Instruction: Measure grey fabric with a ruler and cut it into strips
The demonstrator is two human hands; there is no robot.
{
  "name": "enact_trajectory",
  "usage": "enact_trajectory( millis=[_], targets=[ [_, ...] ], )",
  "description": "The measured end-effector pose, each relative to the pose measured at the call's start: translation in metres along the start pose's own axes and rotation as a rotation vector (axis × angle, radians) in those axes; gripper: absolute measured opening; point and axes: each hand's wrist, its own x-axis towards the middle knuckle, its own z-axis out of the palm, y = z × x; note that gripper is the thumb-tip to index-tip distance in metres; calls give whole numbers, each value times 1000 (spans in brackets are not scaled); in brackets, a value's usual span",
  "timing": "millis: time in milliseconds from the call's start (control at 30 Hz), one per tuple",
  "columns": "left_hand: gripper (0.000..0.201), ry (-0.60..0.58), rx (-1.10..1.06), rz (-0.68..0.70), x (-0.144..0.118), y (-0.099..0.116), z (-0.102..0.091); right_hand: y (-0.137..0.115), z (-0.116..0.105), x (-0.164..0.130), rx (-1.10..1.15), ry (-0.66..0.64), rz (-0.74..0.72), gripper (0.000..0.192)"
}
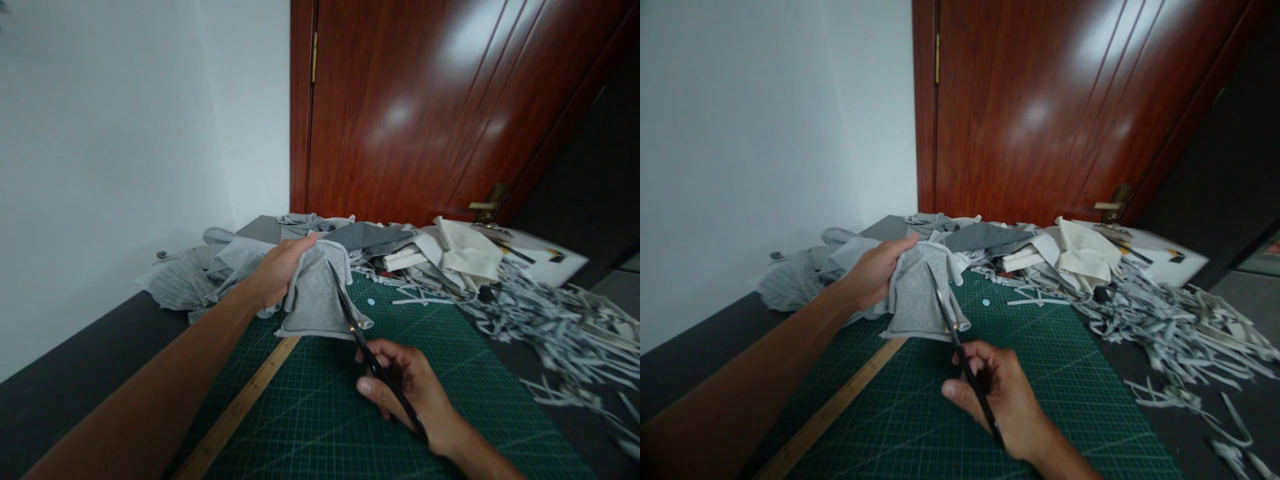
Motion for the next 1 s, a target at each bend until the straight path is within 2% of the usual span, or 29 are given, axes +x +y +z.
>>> enact_trajectory(
  millis=[167, 533, 733, 1000],
  targets=[
    [35, -4, -8, -6, 2, 1, -2, 0, 0, -1, -22, 2, -6, 48],
    [31, 31, -37, -61, -3, 6, 0, 1, -2, -2, -51, -16, -23, 47],
    [31, -17, -28, -78, -3, 2, 1, 0, -3, -2, -42, -12, -76, 51],
    [33, -45, 0, -66, -1, -3, 1, -2, 0, 0, -30, -3, -64, 51]
  ],
)
